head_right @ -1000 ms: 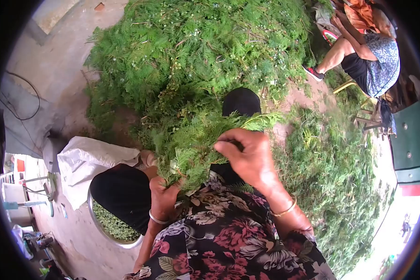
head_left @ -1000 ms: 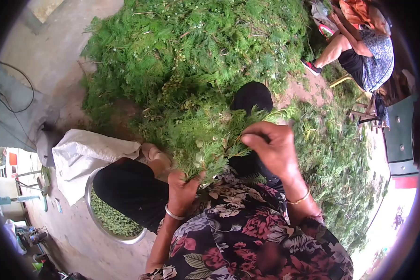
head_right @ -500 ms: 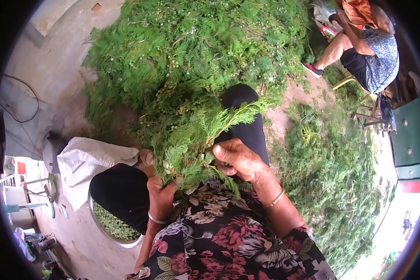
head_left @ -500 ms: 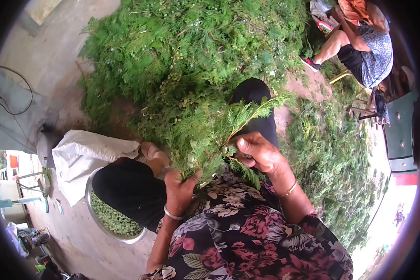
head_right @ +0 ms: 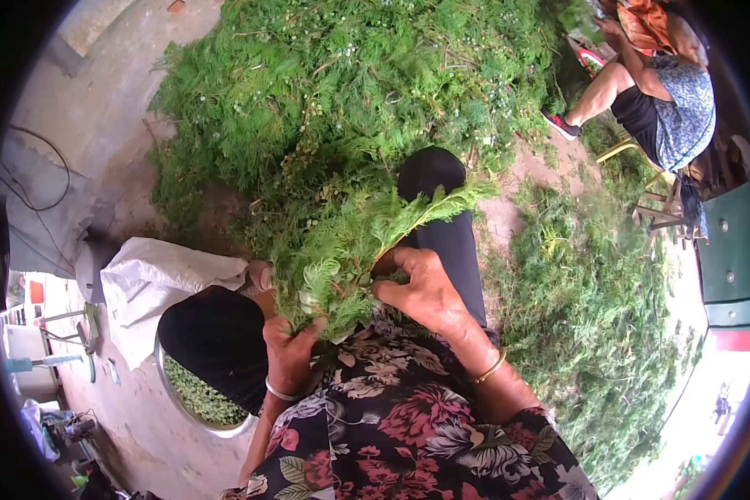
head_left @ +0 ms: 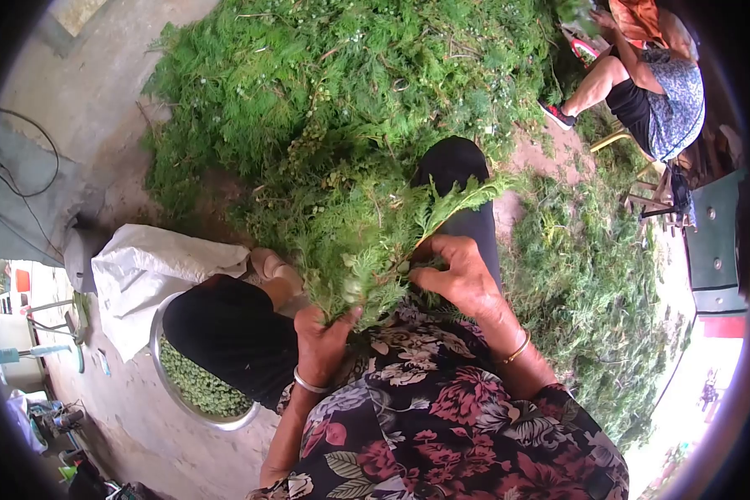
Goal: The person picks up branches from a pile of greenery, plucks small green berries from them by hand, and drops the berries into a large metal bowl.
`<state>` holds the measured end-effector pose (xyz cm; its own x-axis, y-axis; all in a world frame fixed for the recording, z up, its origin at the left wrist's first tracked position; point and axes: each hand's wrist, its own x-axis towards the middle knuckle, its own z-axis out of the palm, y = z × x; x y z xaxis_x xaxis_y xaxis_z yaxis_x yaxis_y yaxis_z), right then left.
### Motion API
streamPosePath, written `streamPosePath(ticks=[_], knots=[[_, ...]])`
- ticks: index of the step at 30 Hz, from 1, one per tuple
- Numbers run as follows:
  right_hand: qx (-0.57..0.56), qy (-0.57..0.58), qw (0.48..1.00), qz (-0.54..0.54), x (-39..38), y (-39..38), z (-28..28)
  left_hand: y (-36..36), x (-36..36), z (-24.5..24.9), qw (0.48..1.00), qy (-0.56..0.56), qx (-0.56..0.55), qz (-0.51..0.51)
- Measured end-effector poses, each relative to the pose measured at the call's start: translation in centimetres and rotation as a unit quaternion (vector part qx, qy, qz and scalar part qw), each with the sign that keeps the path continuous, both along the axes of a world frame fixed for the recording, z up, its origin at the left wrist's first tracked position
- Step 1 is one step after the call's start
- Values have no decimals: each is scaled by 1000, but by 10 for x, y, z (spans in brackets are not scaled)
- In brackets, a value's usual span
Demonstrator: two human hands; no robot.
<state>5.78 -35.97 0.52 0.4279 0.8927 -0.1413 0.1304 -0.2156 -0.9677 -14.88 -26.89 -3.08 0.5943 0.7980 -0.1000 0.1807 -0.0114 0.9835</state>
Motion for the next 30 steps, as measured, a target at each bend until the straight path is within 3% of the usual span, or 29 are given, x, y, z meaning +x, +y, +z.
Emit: streamPosePath(ticks=[2,4,6,8,10,11,14,16,18,20,26,29,30], knots=[[27,-60,997,-40,-4,-1,2,-1,-1,0,999,20,27,-43],[-43,118,984,-127,-12,-2,10,-3,5,8,999,12,3,-44],[-9,335,927,-168,-11,-5,-4,-1,4,10,998,37,32,-50],[-6,407,885,-225,-16,-2,-8,-4,5,6,998,29,21,-44],[9,490,845,-215,-14,-5,-20,-4,5,8,998,27,-12,-50],[4,492,846,-204,-16,-2,-19,-7,4,-14,999,-6,-24,-21],[1,509,828,-236,-14,0,-18,-8,2,-10,1000,2,-21,-21],[59,532,823,-191,-5,-2,-32,-6,2,8,1000,-12,-15,-21],[108,554,804,-186,12,-6,-29,-3,0,13,994,-71,-72,47],[60,339,909,-234,14,-4,-11,3,-11,6,991,-57,-114,48],[102,388,885,-237,10,-11,26,4,-6,-1,994,-60,-82,41],[42,159,969,-186,-8,-6,36,3,-4,7,999,-9,-31,-2],[2,4,988,-153,-14,0,36,2,-4,7,999,7,-24,-21]])
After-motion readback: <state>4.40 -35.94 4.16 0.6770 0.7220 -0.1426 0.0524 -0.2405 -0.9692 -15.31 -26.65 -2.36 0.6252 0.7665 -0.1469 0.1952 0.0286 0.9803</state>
